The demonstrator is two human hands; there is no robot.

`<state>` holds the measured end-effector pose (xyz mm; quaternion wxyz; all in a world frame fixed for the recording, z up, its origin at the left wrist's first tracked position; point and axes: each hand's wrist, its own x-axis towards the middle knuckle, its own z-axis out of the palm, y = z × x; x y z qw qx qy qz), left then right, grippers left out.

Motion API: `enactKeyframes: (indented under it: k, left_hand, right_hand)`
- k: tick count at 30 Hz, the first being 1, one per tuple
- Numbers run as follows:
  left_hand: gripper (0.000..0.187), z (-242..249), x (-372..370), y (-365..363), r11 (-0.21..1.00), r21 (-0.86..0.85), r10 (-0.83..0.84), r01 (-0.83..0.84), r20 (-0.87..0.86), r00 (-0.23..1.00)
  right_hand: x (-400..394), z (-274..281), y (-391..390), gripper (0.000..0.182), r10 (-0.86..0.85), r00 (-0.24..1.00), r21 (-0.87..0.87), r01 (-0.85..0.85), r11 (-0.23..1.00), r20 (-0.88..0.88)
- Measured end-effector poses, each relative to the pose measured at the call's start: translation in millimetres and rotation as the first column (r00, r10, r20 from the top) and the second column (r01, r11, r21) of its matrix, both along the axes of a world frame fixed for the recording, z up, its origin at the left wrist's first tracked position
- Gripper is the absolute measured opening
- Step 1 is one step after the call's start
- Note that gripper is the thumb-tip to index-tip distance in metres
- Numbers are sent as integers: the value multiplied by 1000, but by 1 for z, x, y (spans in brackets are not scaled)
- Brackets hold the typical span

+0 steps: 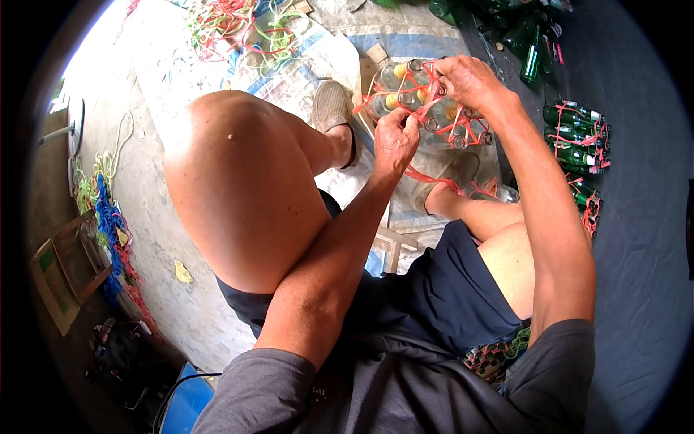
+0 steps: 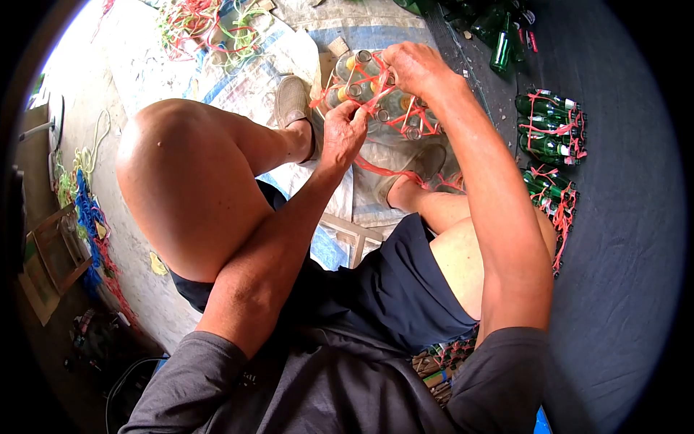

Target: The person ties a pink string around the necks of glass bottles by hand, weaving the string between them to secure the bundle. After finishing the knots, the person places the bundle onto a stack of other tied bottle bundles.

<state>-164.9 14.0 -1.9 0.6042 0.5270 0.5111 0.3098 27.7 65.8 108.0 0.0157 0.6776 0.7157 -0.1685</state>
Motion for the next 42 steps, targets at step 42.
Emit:
enactKeyframes:
  k: [42]
  left_hand:
    - [26, 22, -38, 23, 967, 210, -134, 146, -67, 989]
  right_hand:
    - [-100, -41, -112, 20, -551, 800, 399, 598, 695, -239]
